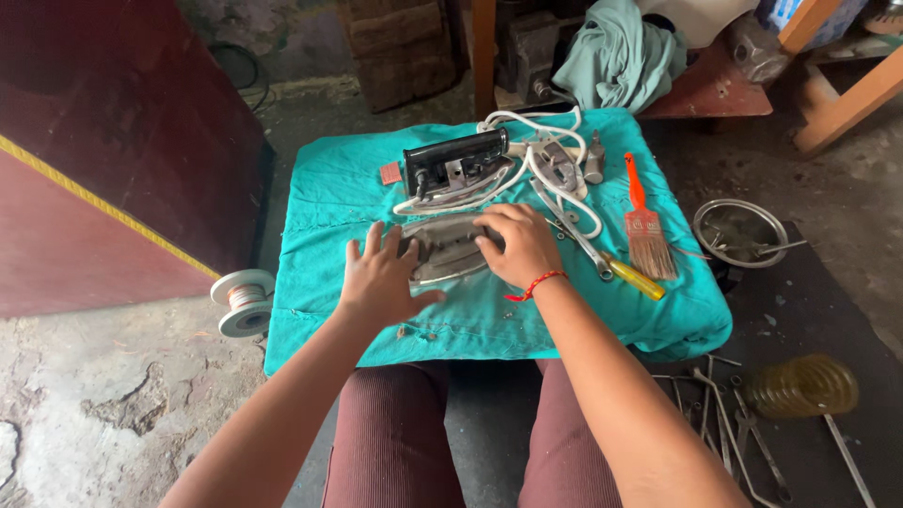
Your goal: The person disassembles the soleplate and heating element of an electric iron by hand, using a screwdriver to remove screws and then brushing away debris.
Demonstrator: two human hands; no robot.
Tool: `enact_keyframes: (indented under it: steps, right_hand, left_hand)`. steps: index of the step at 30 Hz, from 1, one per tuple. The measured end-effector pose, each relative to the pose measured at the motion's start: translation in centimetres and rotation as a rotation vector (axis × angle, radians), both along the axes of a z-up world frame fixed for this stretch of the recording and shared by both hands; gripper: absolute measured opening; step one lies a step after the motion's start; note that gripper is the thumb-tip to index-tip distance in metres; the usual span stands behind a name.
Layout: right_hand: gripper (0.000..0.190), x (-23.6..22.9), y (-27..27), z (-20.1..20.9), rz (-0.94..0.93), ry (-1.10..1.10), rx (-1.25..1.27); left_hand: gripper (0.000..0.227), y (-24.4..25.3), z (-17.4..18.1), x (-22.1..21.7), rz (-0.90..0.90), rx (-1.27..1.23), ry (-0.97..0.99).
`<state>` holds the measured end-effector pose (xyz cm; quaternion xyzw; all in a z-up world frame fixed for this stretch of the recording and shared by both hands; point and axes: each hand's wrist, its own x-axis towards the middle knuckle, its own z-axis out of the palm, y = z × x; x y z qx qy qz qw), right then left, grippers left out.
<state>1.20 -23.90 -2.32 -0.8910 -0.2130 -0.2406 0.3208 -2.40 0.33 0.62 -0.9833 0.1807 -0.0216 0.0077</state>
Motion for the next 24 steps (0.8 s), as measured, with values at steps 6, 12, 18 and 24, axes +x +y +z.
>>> enact_keyframes:
  steps: [6, 12, 18, 24]
  right_hand:
    - [0.026, 0.1, 0.1, -0.4, -0.022, -0.003, -0.035]
    - [0.025, 0.3, 0.0, -0.4, -0.02, 0.028, -0.033]
    - [0.023, -0.1, 0.1, -0.3, -0.023, 0.011, -0.04]
    - [0.024, 0.1, -0.3, -0.6, -0.023, -0.001, -0.054]
  left_hand:
    - [0.127, -1.8, 0.5, 0.0, 0.122, 0.044, 0.147]
    - [0.135, -3.5, 1.3, -0.3, 0.167, 0.065, 0.199]
    - [0.129, -2.8, 1.6, -2.1, 0.149, 0.128, 0.259]
    - [0.131, -5.6, 0.2, -0.3, 0.316, 0.006, 0.075]
